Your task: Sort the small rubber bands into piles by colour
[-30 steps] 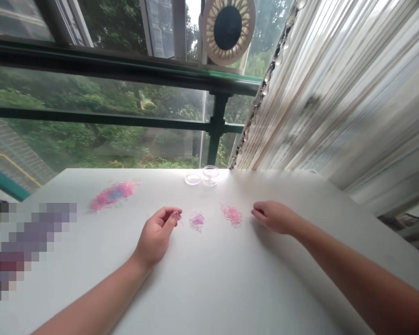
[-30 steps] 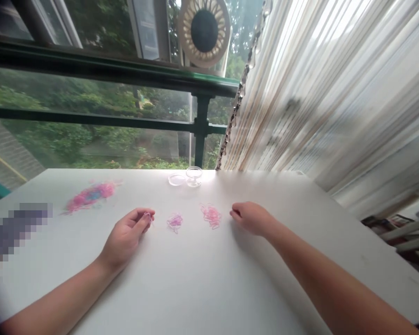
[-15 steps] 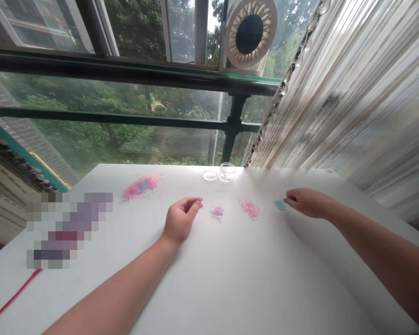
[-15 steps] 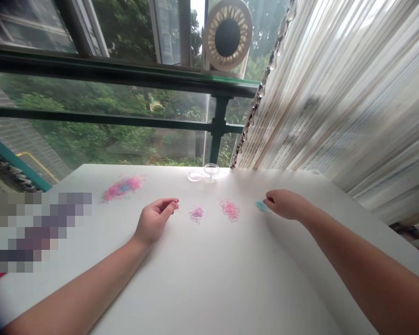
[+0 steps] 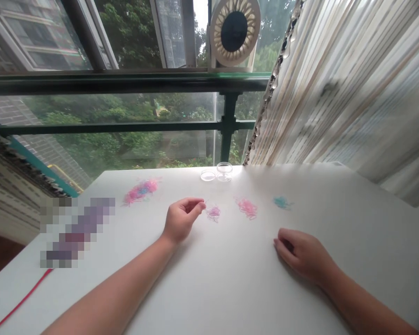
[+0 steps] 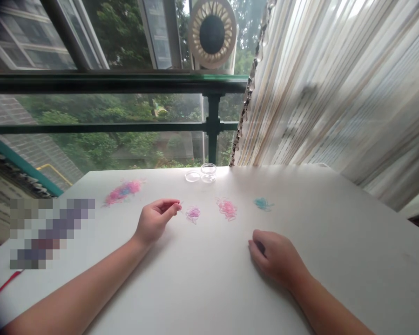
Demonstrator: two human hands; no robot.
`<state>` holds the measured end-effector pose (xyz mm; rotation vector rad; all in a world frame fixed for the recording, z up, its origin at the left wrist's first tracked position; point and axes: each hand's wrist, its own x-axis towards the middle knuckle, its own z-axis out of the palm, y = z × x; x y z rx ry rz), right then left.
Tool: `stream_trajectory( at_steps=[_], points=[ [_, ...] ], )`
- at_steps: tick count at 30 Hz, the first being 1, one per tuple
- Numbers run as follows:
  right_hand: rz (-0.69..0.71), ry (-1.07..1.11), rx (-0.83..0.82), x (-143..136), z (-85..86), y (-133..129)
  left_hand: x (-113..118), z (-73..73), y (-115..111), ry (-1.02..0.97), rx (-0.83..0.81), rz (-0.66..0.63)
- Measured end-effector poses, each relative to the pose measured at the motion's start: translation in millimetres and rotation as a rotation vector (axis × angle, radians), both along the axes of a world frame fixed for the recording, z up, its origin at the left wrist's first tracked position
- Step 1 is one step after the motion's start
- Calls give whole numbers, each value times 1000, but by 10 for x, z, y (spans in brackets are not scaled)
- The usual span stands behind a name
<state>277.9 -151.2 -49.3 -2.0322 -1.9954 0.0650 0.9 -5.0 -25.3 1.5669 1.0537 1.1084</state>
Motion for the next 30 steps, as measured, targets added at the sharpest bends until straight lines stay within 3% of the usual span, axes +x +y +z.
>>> stream_trajectory(
  at_steps=[6, 12, 16, 20, 24, 30],
  points=[
    [-4, 88, 11, 26, 30, 69, 357, 57, 75, 183, 131, -138],
    [3, 186, 39, 22, 58, 35, 984, 128, 255, 590, 530, -346],
    [0, 223, 58, 24, 69, 26, 1191, 197, 359, 871, 752, -492],
    [-1, 257, 85, 24, 61, 46, 1191, 347, 439, 991, 917, -594],
    [-2, 309, 89, 47, 36, 60, 1072, 612, 539, 978, 1022, -614],
    [66, 226, 96, 75, 3, 40, 580, 1012, 649, 952, 1022, -584]
  ],
)
